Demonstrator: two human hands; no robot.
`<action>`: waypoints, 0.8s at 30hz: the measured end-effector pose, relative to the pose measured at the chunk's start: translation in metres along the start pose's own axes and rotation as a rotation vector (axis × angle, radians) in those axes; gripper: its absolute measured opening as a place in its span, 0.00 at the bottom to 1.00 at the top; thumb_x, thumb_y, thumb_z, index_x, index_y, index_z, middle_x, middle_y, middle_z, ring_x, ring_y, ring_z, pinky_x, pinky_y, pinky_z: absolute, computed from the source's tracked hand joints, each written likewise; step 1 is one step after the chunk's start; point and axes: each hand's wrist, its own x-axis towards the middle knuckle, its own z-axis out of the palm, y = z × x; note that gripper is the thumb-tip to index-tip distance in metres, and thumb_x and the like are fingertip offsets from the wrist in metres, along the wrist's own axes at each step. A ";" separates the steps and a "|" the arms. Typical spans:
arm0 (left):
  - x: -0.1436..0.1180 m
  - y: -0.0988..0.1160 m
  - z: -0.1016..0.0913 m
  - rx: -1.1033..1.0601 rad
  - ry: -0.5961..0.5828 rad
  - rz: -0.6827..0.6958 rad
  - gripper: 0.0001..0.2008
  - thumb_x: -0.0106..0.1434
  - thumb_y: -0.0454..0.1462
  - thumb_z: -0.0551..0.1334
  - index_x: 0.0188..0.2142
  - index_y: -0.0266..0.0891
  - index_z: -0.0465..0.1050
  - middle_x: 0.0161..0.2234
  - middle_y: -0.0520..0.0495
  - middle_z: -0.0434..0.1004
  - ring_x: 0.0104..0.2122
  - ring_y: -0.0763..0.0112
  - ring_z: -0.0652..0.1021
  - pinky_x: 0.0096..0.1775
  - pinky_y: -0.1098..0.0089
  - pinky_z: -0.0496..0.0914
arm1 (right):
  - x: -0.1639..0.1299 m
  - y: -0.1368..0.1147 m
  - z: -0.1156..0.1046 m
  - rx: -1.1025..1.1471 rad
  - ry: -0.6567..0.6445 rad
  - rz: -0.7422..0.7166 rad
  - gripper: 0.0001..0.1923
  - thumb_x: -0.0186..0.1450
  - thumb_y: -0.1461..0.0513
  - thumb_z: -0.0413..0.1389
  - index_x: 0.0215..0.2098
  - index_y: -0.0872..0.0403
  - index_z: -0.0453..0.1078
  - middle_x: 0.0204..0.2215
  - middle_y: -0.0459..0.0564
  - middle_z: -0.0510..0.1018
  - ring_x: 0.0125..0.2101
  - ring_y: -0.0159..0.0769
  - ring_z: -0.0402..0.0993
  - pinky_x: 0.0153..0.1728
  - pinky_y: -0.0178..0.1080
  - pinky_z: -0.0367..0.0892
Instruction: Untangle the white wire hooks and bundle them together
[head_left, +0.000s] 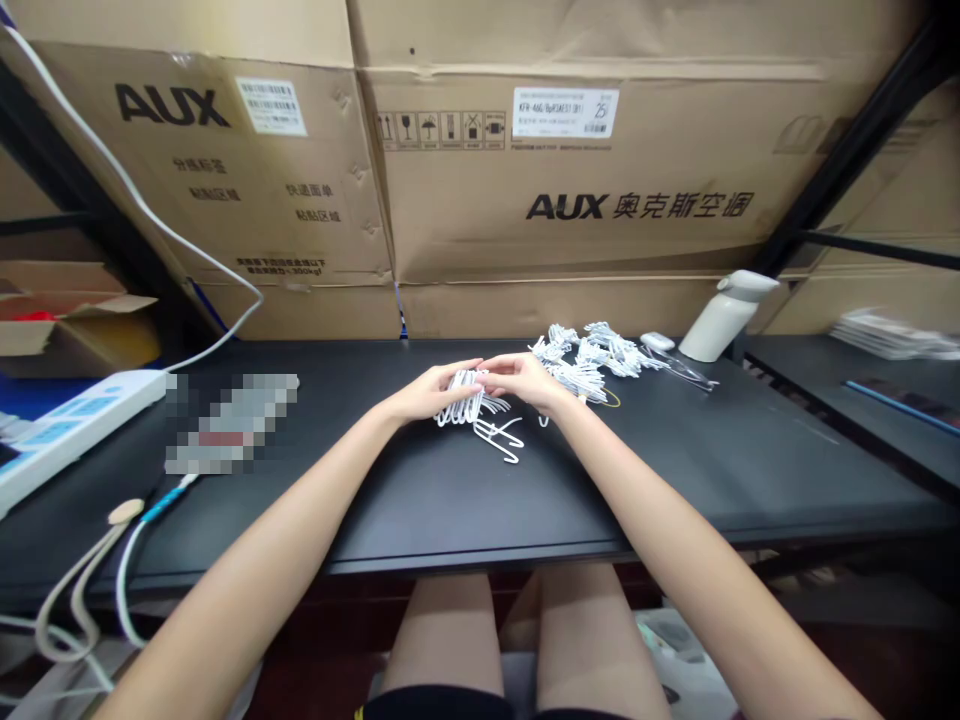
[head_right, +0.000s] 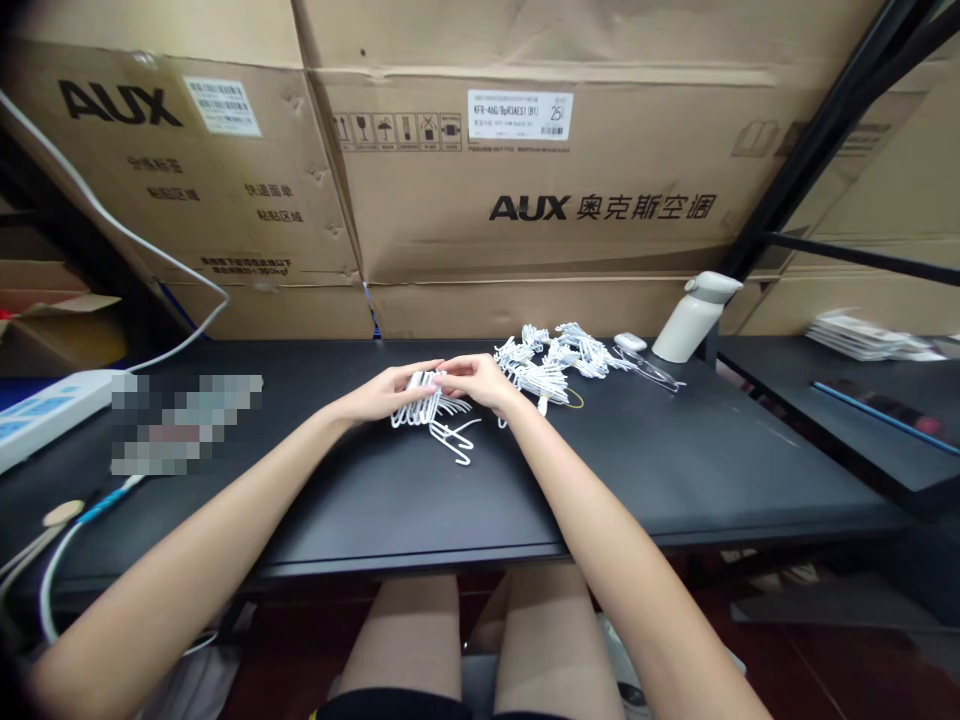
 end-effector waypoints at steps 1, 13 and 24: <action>0.000 0.000 0.001 0.017 0.024 0.011 0.31 0.58 0.47 0.63 0.58 0.37 0.64 0.57 0.41 0.68 0.55 0.56 0.70 0.56 0.60 0.62 | 0.001 0.002 0.000 0.011 0.005 -0.003 0.18 0.50 0.58 0.67 0.36 0.59 0.76 0.28 0.50 0.80 0.28 0.30 0.75 0.32 0.33 0.73; 0.003 -0.001 0.008 0.036 0.028 0.079 0.28 0.58 0.48 0.62 0.54 0.35 0.67 0.53 0.40 0.71 0.52 0.58 0.72 0.54 0.62 0.64 | 0.001 0.007 0.008 0.010 0.043 -0.044 0.16 0.49 0.56 0.66 0.33 0.59 0.77 0.29 0.50 0.80 0.30 0.36 0.77 0.38 0.41 0.75; 0.009 -0.009 0.007 -0.689 0.431 -0.394 0.16 0.57 0.37 0.66 0.44 0.34 0.69 0.30 0.44 0.79 0.30 0.64 0.80 0.38 0.61 0.74 | -0.007 -0.019 -0.006 -0.345 -0.001 -0.047 0.17 0.52 0.51 0.63 0.23 0.57 0.70 0.14 0.44 0.70 0.15 0.27 0.66 0.15 0.30 0.63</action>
